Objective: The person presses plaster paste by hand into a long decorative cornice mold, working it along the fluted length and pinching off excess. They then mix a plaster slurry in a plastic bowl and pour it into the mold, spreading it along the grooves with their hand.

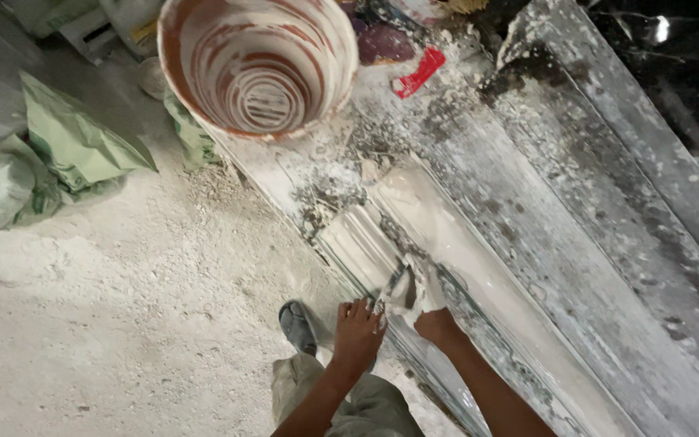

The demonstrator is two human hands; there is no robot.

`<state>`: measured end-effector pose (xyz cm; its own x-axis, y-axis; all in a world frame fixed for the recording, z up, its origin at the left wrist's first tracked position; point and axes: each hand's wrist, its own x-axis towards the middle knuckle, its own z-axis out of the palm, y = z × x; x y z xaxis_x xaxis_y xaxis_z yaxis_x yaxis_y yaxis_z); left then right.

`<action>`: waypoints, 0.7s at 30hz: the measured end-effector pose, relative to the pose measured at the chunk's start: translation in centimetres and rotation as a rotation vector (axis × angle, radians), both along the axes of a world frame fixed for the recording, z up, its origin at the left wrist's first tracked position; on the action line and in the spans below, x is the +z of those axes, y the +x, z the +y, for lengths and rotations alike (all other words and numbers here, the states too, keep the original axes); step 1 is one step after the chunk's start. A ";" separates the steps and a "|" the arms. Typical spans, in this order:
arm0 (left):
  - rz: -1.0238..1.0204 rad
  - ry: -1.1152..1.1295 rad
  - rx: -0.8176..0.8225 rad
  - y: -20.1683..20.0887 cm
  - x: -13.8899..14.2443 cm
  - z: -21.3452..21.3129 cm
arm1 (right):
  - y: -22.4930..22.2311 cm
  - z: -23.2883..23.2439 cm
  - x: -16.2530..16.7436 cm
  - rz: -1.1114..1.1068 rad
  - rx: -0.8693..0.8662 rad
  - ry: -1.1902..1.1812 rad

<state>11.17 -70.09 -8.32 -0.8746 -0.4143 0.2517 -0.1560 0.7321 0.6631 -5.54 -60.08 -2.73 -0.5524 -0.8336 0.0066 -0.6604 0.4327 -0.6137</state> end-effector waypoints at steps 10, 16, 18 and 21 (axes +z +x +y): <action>-0.110 -0.038 -0.072 1.7 0.3 12.6 | 2.3 13.0 0.1 -0.008 -0.009 0.046; -0.033 -0.084 0.005 3.1 -1.0 24.6 | 4.0 24.3 -0.7 0.225 0.031 0.076; -0.009 -0.076 0.038 3.8 -1.7 29.4 | 4.7 29.1 -0.9 0.199 0.032 0.060; -0.002 -0.056 0.064 5.1 -2.1 37.7 | 5.7 36.3 -0.6 0.079 -0.005 0.107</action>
<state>16.23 -32.37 -10.38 -0.8474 -0.4546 0.2743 -0.2048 0.7565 0.6212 0.11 -23.76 -3.35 -0.5581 -0.8289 -0.0383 -0.7024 0.4965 -0.5101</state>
